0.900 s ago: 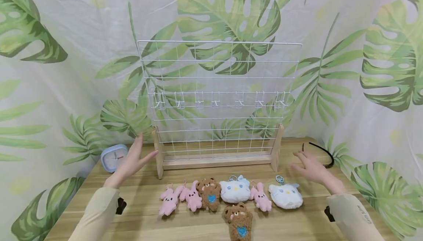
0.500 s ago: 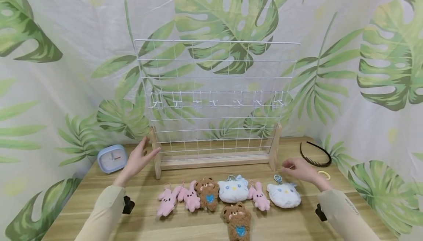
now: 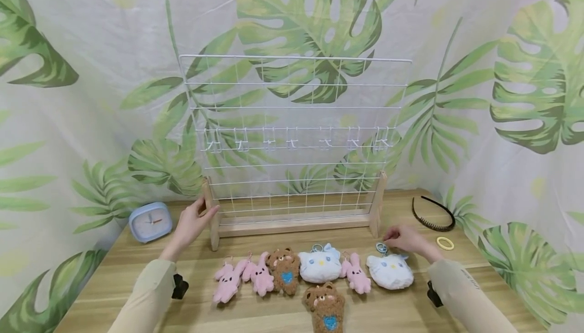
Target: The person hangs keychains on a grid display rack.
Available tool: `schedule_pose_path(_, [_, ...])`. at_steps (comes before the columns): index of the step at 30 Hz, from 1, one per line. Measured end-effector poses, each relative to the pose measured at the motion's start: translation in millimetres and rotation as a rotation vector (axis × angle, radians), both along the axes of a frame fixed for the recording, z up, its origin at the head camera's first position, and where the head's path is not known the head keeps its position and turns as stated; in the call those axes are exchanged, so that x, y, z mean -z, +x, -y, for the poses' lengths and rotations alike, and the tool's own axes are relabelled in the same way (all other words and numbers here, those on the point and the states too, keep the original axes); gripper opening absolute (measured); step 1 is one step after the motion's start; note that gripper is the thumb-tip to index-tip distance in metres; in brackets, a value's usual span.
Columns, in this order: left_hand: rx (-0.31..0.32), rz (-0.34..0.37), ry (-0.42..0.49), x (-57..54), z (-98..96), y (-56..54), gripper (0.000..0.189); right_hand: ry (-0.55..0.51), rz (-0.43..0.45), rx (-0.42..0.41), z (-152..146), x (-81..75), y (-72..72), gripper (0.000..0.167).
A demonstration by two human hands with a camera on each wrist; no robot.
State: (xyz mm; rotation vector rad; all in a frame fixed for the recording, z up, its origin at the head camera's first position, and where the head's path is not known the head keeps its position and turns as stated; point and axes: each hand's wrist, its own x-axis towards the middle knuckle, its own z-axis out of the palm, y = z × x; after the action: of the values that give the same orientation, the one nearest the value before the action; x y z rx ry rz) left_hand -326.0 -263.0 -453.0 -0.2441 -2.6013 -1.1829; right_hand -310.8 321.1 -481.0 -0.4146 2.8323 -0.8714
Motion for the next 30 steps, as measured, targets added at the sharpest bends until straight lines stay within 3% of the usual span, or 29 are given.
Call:
schedule_pose_path(9, [-0.042,-0.02,-0.031,0.9,-0.8,4.3,0.028,-0.018,0.032,0.063,10,0.1,2.6,0.014])
schedule_pose_path(25, [-0.025,-0.008,-0.031,3.8,-1.5,3.9,0.029,0.034,0.059,0.19,18,2.0,-2.2,0.018])
schedule_pose_path(30, [-0.014,0.0,-0.012,3.7,-2.6,2.7,0.029,0.029,0.083,0.184,19,2.6,-3.9,0.023])
